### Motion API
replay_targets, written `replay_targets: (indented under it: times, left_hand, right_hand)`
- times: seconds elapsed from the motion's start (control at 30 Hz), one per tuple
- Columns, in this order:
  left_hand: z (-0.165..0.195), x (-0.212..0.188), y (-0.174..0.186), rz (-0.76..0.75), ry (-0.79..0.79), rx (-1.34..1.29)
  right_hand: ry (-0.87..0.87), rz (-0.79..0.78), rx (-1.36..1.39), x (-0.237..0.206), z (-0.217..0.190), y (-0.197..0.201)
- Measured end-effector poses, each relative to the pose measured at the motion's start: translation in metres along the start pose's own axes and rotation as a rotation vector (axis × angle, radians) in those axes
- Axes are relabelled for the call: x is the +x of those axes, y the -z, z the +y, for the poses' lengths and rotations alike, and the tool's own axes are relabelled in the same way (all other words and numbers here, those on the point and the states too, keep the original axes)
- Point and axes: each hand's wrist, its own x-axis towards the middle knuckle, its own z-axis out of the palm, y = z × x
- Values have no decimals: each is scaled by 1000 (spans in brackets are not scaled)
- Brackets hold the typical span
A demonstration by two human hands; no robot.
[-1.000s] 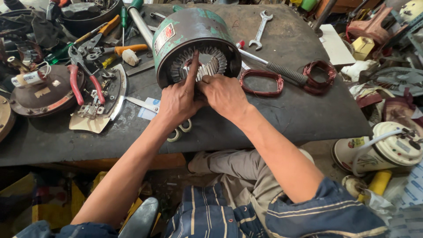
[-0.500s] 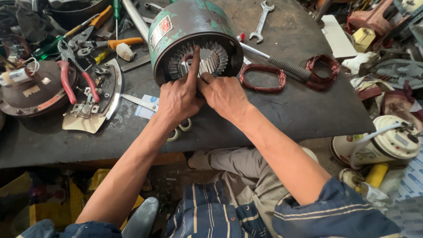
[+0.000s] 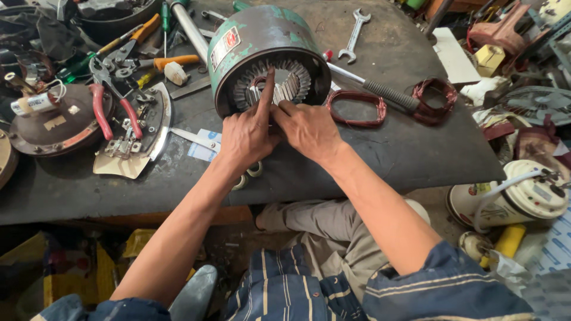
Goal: The person inserts copper wire coils into the stator slots of a motor housing, using a rubber mallet to tap them into place. They also cut a small piece of insulating material and place it inside the stator before continuing to seat the coils.
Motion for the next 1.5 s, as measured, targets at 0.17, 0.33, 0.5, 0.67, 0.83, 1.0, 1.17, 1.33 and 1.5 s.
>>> replay_targets:
  times: [0.17, 0.33, 0.5, 0.67, 0.83, 1.0, 1.17, 1.33, 1.5]
  left_hand:
    - [-2, 4, -1, -110, 77, 22]
    - [-1, 4, -2, -75, 59, 25]
    - [3, -5, 4, 61, -55, -73]
    - [-4, -15, 13, -85, 79, -203]
    - [-9, -14, 13, -54, 25, -223]
    - [-8, -15, 8, -1, 42, -166]
    - [-9, -12, 2, -2, 72, -135]
    - [-12, -8, -4, 29, 61, -116]
    - [-14, -7, -10, 44, 49, -79]
  right_hand:
    - [44, 29, -34, 1, 4, -6]
    - [-24, -31, 30, 0, 4, -12]
    - [-54, 99, 169, -1, 0, -5]
    - [-115, 16, 234, 4, -1, 8]
    - [-168, -57, 336, 7, 5, 14]
    - [-146, -88, 233, 14, 13, 4]
    - [-45, 38, 120, 13, 17, -5]
    - [-69, 5, 20, 16, 10, -2]
    - [-120, -45, 14, 20, 0, 4]
